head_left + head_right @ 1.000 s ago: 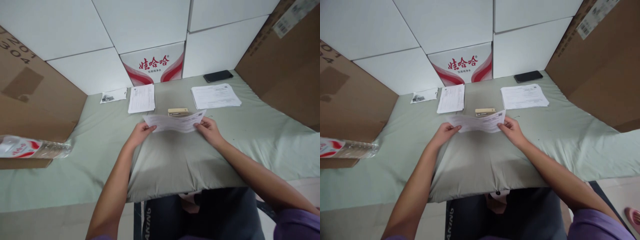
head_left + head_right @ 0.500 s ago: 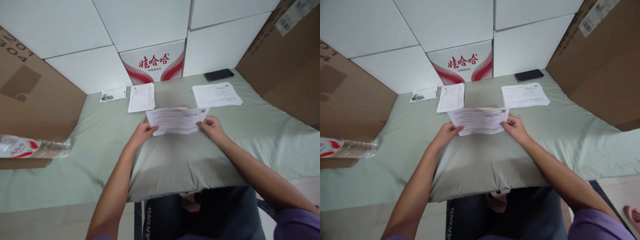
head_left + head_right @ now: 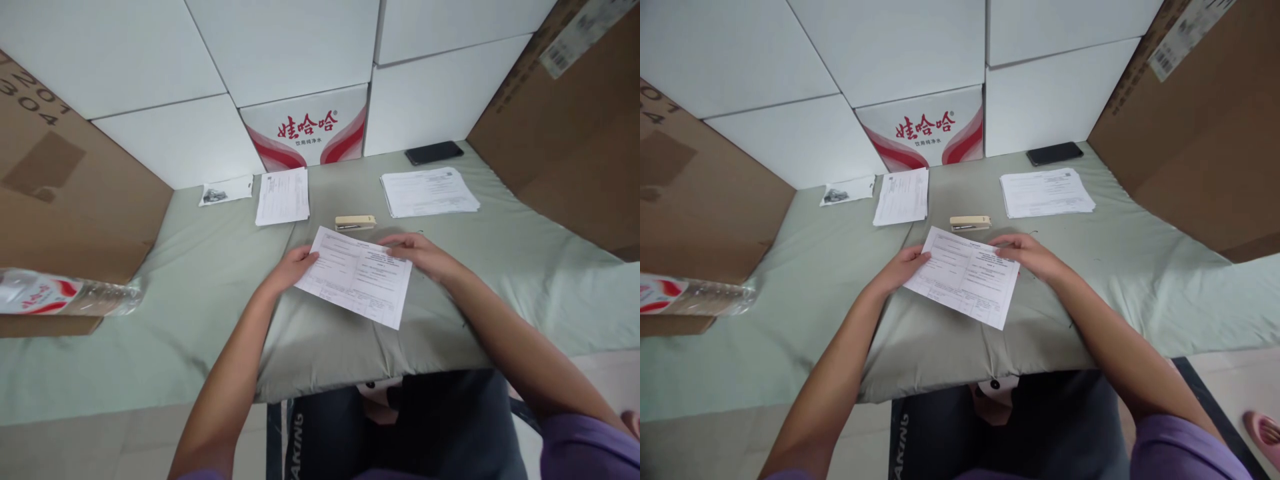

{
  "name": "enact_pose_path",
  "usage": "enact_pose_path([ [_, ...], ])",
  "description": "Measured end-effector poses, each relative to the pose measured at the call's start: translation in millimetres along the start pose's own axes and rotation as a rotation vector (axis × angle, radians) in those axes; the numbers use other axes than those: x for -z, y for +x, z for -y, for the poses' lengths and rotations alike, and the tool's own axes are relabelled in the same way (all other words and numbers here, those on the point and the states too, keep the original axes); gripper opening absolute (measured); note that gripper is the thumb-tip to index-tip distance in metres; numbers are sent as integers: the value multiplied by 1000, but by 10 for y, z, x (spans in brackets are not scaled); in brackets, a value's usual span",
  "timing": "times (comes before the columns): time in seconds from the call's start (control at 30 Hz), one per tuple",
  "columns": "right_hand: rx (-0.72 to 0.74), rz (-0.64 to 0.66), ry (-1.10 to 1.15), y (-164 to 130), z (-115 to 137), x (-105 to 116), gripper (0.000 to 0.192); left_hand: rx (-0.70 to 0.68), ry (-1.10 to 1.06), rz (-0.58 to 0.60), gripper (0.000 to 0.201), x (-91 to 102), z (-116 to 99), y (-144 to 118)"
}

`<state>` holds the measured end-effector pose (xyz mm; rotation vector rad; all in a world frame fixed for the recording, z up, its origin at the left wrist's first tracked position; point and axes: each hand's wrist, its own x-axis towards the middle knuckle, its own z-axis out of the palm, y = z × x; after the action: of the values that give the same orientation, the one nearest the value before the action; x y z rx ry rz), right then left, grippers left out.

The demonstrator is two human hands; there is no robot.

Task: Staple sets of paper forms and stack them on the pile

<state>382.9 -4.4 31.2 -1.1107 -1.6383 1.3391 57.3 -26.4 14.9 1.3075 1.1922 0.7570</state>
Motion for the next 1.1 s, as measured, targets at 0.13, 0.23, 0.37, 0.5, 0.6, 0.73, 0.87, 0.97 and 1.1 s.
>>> enact_pose_path([
  [0.13,-270,168,-21,-12,27,18,41,36,42,-26,39,-34,-41,-5],
  [0.23,-331,108,-54,-4,24,66,44,67,66,-48,35,-63,-71,-7],
  [0.37,-357,73,-69,1,35,77,42,49,165,-87,31,-111,-124,-32],
  [0.5,-432,87,-99,-8,70,47,49,-45,486,-227,27,-180,-172,-55],
  [0.6,-442,77,-117,-12,88,47,49,-86,655,-321,27,-239,-187,-42],
  [0.73,-454,63,-112,-14,115,68,47,-83,702,-339,31,-309,-201,-9],
  [0.87,-446,44,-84,-10,143,86,46,-137,789,-354,33,-359,-186,23],
  [0.97,-440,45,-83,-4,151,108,46,-192,873,-375,35,-390,-141,69],
  [1.1,-443,55,-111,3,142,154,46,-211,957,-361,37,-417,-84,135],
])
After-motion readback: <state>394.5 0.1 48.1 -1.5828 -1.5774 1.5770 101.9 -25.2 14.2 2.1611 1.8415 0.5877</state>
